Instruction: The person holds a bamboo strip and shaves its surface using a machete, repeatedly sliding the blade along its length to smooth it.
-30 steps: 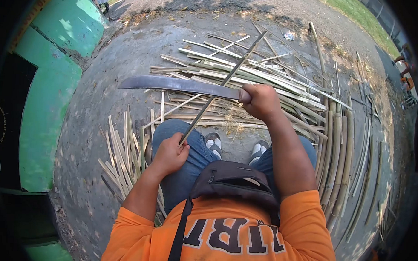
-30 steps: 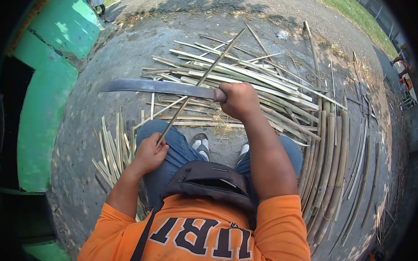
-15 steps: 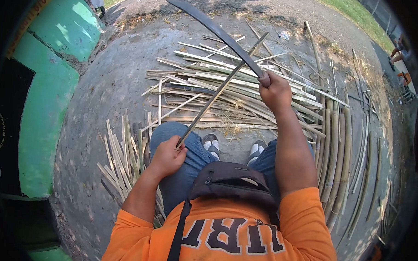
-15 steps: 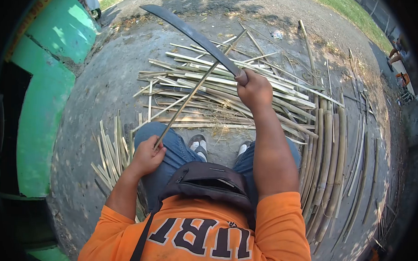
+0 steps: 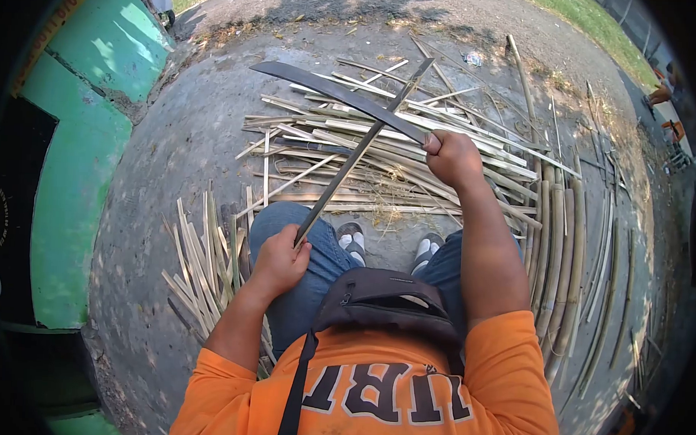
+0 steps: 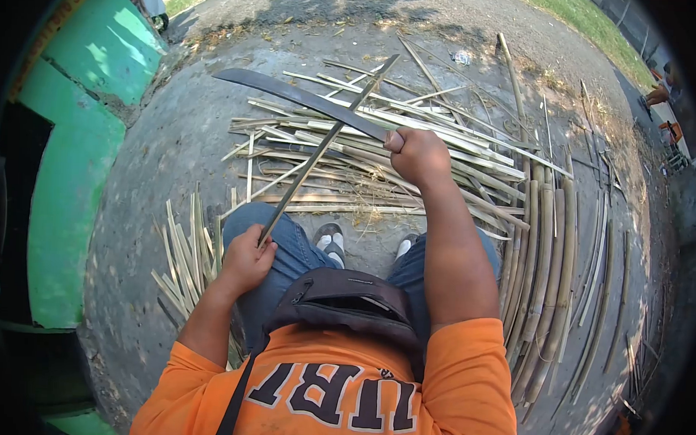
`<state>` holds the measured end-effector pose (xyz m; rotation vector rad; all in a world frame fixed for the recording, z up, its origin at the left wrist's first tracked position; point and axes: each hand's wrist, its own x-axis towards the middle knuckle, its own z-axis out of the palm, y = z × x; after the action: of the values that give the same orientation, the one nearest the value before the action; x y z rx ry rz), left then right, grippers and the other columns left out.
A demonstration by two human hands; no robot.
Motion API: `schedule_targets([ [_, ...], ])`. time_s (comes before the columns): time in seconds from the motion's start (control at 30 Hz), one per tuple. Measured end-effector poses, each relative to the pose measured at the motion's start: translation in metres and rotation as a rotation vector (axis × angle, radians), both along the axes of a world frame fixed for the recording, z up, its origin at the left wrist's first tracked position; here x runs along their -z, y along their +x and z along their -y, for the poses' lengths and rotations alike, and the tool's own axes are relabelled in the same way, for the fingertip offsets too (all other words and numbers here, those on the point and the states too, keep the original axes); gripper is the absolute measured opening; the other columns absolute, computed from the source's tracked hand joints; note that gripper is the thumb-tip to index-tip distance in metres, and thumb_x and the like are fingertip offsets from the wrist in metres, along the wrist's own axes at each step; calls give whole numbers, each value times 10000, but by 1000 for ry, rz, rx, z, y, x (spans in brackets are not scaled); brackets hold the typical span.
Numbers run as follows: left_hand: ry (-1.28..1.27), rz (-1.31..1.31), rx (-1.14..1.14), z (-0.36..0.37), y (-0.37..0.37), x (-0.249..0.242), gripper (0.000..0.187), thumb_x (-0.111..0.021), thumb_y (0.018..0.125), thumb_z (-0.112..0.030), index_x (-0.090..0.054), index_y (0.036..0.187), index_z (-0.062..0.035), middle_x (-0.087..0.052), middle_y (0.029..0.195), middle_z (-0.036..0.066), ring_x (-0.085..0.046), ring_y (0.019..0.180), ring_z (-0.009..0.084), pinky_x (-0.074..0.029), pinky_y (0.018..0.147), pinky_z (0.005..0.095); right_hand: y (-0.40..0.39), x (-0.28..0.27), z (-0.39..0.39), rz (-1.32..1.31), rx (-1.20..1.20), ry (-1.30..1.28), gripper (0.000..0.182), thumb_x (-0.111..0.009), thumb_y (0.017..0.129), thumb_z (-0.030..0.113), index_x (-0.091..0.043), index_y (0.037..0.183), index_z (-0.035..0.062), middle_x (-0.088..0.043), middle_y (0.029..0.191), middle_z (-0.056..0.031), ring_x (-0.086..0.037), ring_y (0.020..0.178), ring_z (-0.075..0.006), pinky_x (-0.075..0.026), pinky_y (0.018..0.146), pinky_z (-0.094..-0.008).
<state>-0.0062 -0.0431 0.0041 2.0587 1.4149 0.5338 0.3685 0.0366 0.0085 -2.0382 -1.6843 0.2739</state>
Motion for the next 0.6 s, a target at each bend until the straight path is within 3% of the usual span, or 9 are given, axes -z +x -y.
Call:
schedule_targets([
  [0.13, 90, -76, 4, 3, -1, 7, 170, -670, 929, -145, -600, 1000, -7, -688, 842, 237, -671, 808, 477, -516, 719, 546, 7, 6, -5, -162, 182, -19, 209, -660, 935, 307, -782, 946, 138, -748, 922, -184, -706, 905, -403, -555, 823, -495],
  [0.27, 82, -52, -18, 3, -2, 10, 166, -672, 927, -144, -602, 992, -9, -686, 839, 240, -670, 808, 476, -513, 719, 551, 2, 1, 0, -123, 66, 165, 213, -649, 945, 313, -767, 975, 139, -743, 888, -179, -707, 898, -403, -553, 805, -499],
  [0.47, -14, -3, -15, 2, 1, -3, 155, -669, 921, -130, -603, 988, -7, -699, 858, 241, -684, 823, 467, -532, 733, 527, -5, 2, 4, 93, -178, 195, 238, -642, 947, 360, -755, 943, 151, -725, 850, -189, -694, 846, -424, -553, 756, -518],
  [0.6, 8, -10, 21, 2, -3, -3, 153, -671, 914, -125, -607, 975, -1, -703, 855, 235, -686, 815, 459, -536, 730, 512, 11, 15, -8, -201, 3, 36, 225, -639, 931, 291, -740, 908, 91, -697, 785, -199, -659, 749, -419, -532, 706, -469],
])
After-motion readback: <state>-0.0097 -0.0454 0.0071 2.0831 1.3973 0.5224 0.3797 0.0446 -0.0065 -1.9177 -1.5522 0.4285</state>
